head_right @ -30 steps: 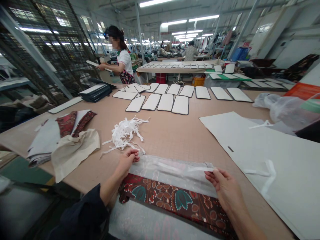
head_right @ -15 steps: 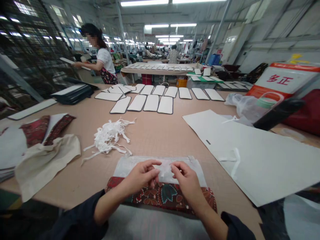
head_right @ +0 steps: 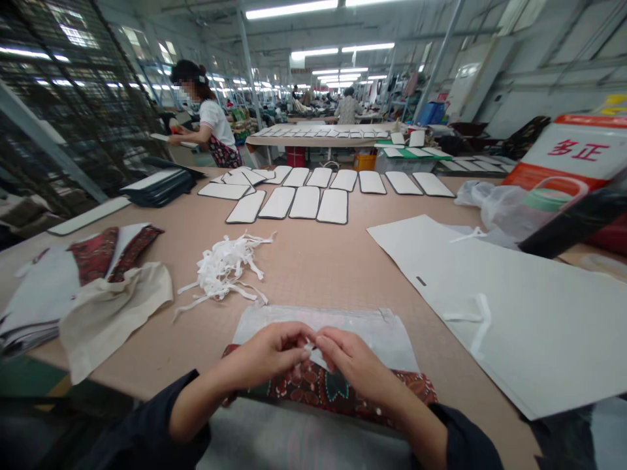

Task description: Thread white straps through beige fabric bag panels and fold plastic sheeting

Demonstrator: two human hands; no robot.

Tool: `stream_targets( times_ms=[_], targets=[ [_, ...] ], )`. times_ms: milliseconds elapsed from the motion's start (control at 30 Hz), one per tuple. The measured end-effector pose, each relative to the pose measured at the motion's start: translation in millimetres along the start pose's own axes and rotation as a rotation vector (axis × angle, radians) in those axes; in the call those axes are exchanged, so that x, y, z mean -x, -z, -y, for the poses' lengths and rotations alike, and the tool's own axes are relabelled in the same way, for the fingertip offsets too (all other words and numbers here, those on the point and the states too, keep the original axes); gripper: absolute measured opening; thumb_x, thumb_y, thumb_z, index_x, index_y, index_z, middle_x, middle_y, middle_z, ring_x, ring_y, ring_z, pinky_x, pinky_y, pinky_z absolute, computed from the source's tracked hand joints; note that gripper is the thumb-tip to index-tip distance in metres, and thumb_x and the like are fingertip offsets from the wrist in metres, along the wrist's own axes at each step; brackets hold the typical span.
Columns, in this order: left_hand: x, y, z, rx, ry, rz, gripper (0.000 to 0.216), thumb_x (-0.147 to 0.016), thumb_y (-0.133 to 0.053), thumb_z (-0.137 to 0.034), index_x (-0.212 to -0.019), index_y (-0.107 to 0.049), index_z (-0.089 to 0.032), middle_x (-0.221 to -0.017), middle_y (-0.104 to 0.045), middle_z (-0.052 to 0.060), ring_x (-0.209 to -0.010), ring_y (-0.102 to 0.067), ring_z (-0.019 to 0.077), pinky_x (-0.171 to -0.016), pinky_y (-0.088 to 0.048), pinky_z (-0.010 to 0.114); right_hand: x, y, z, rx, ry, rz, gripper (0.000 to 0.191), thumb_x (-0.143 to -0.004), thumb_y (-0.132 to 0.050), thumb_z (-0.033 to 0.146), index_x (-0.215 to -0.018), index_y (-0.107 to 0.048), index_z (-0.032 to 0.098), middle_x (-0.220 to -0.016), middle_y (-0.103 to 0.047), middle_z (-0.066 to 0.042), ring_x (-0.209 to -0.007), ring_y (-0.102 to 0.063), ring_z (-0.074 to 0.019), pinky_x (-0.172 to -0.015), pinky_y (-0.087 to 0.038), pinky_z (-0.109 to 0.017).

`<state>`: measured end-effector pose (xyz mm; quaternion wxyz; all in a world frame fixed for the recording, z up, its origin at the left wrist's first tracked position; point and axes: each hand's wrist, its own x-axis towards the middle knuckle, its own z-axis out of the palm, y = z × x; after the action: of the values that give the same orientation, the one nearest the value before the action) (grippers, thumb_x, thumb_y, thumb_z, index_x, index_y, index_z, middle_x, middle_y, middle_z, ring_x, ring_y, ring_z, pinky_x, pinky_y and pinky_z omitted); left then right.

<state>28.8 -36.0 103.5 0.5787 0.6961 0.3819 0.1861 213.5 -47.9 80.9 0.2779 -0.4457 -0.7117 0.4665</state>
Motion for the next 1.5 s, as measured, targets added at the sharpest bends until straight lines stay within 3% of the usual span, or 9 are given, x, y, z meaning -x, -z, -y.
stream_targets(
  times_ms=[67,200,267,400,533,700,1000,1500],
  targets=[
    [4.0,17.0,11.2,-0.059,0.071,-0.066,0.029,-0.072,-0.046,-0.02,-0.1,-0.054,-0.016,-0.065,-0.056,-0.003,-0.053,-0.052,0.0091,-0.05,-0.039,0.019,2.3,12.4,-6.6,0.113,-0.085,-0.02,0.031,-0.084,-0.042,0.043,-0.069,-0.054,0.018,-0.058,-0.05,0.002,-0.058,-0.047,-0.0123,-0.056,-0.038,-0.023],
    [6.3,54.0,51.2,-0.307,0.143,-0.258,0.017,-0.068,-0.048,-0.021,-0.075,-0.062,-0.014,-0.066,-0.06,-0.001,-0.06,-0.052,0.0109,-0.057,-0.039,0.021,9.2,45.8,-38.6,0.292,-0.142,-0.062,0.025,-0.08,-0.045,0.04,-0.07,-0.057,0.02,-0.065,-0.056,0.001,-0.064,-0.049,-0.0141,-0.06,-0.037,-0.024],
    [4.8,68.6,73.7,-0.328,0.196,-0.303,0.017,-0.065,-0.05,-0.019,-0.073,-0.063,-0.014,-0.064,-0.06,-0.001,-0.06,-0.051,0.0113,-0.057,-0.038,0.021,11.2,57.7,-61.4,0.345,-0.173,-0.076,0.027,-0.079,-0.043,0.04,-0.069,-0.057,0.02,-0.065,-0.057,0.0,-0.064,-0.049,-0.0152,-0.06,-0.037,-0.025],
    [-1.9,84.5,108.3,-0.277,0.315,-0.376,0.017,-0.061,-0.05,-0.018,-0.072,-0.062,-0.013,-0.056,-0.056,-0.003,-0.05,-0.048,0.0103,-0.05,-0.036,0.021,8.3,63.5,-108.3,0.434,-0.24,-0.095,0.029,-0.079,-0.039,0.039,-0.068,-0.057,0.019,-0.062,-0.057,-0.001,-0.062,-0.051,-0.0169,-0.059,-0.037,-0.027],
    [-11.0,91.3,125.6,-0.257,0.353,-0.435,0.014,-0.065,-0.049,-0.023,-0.07,-0.058,-0.013,-0.054,-0.055,-0.002,-0.046,-0.048,0.0102,-0.045,-0.035,0.02,-1.4,57.5,-140.6,0.509,-0.29,-0.186,0.029,-0.079,-0.036,0.039,-0.071,-0.056,0.02,-0.069,-0.061,-0.003,-0.069,-0.055,-0.0198,-0.063,-0.038,-0.03],
    [-19.5,99.5,136.5,-0.313,0.355,-0.534,0.016,-0.067,-0.053,-0.03,-0.065,-0.054,-0.014,-0.05,-0.052,-0.003,-0.046,-0.047,0.01,-0.047,-0.035,0.02,-10.4,53.8,-152.4,0.571,-0.38,-0.208,0.03,-0.079,-0.036,0.042,-0.071,-0.056,0.021,-0.069,-0.062,-0.003,-0.069,-0.057,-0.0209,-0.062,-0.037,-0.031],
    [-20.7,101.8,132.3,-0.453,0.345,-0.545,0.014,-0.069,-0.047,-0.02,-0.068,-0.06,-0.014,-0.057,-0.057,-0.001,-0.054,-0.049,0.0115,-0.052,-0.035,0.021,-12.8,53.2,-144.3,0.581,-0.446,-0.221,0.029,-0.078,-0.039,0.044,-0.069,-0.056,0.023,-0.07,-0.063,-0.002,-0.071,-0.059,-0.0214,-0.062,-0.038,-0.03],
    [-25.8,90.1,125.4,-0.833,0.408,-0.557,0.012,-0.075,-0.045,-0.018,-0.075,-0.056,-0.014,-0.07,-0.059,0.005,-0.067,-0.054,0.0171,-0.06,-0.036,0.026,-14.3,53.4,-147.9,0.605,-0.454,-0.192,0.028,-0.08,-0.039,0.043,-0.071,-0.055,0.022,-0.072,-0.063,-0.004,-0.071,-0.058,-0.0216,-0.061,-0.037,-0.031]
  ],
)
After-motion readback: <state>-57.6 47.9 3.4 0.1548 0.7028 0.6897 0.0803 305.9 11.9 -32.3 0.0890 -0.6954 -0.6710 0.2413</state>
